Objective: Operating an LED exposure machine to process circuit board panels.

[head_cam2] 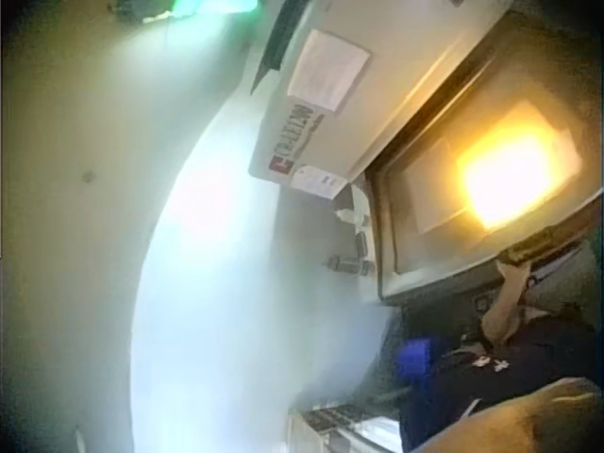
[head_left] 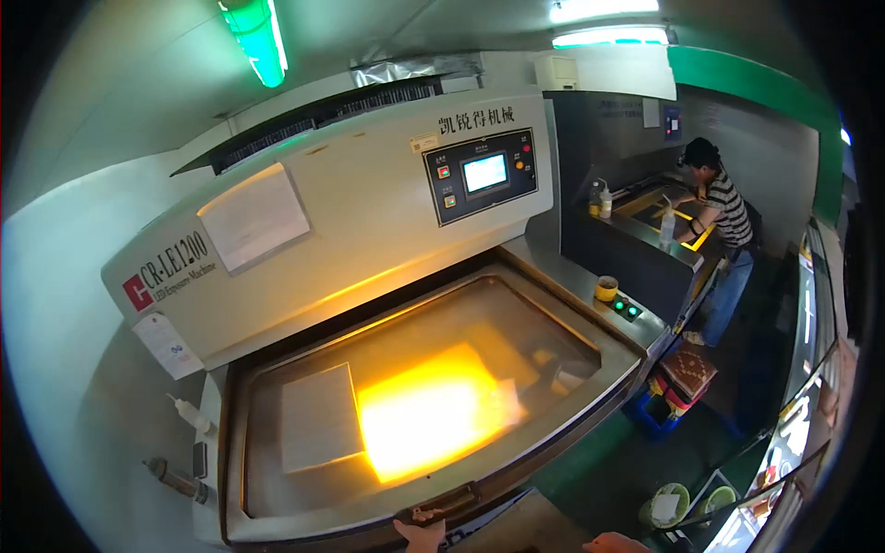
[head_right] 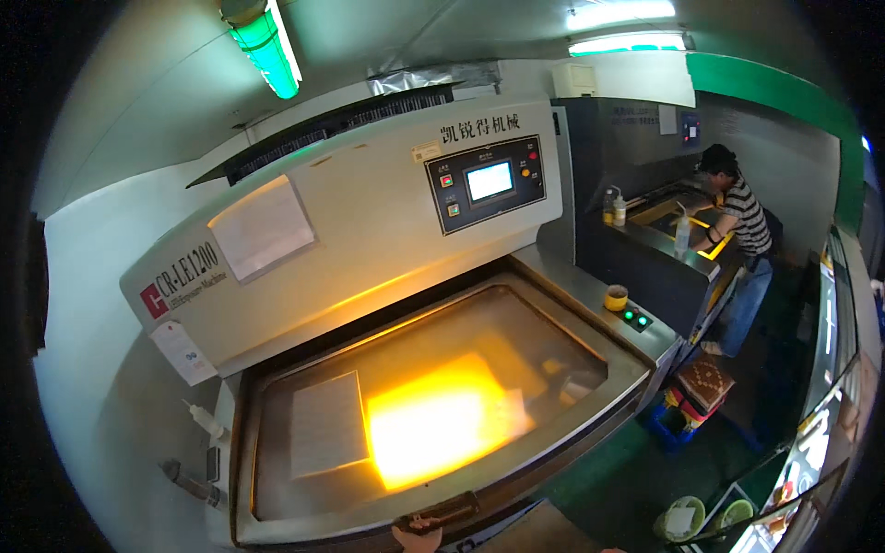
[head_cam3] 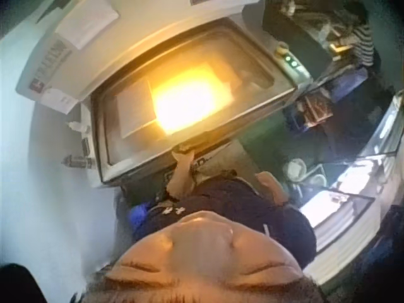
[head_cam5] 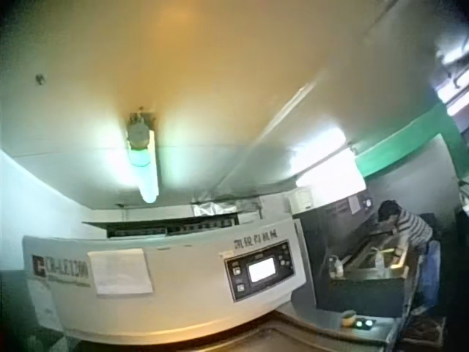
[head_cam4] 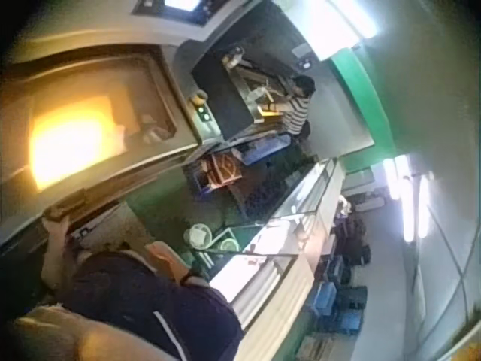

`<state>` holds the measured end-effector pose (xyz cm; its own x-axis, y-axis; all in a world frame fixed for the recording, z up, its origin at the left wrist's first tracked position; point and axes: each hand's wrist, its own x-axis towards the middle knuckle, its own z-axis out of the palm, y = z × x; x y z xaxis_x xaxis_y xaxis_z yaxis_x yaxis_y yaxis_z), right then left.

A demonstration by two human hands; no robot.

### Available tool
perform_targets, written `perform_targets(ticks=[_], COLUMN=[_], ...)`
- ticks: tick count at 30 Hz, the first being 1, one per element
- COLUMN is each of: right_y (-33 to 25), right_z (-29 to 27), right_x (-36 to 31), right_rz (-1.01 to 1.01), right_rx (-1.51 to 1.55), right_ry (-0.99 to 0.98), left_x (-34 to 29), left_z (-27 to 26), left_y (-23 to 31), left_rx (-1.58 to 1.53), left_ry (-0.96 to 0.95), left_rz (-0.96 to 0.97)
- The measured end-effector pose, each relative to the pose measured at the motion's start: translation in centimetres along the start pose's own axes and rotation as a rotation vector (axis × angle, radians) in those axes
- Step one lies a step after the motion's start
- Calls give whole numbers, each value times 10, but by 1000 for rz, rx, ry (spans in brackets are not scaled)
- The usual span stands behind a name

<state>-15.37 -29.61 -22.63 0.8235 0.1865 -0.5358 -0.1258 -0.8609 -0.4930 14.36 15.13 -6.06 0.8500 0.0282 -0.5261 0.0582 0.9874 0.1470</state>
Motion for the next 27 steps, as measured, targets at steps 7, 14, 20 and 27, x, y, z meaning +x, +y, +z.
perform_targets(ticks=[7,14,20,27], right_y=[-43,-112,-73,-103], right_z=[-52,-78,-11,-31], right_x=[47,17,-17,-29], right_rz=[405,466,177,355], right_rx=[338,292,94,176], right_ry=[-50,-91,-179,-327], left_x=[-114,-143,-151,-156], left_z=[213,331,379,425], left_y=[32,55,57,73], left_rx=[-10,47,224,139], left_ry=[-17,-284,-377,-445], left_rz=[41,120,189,199])
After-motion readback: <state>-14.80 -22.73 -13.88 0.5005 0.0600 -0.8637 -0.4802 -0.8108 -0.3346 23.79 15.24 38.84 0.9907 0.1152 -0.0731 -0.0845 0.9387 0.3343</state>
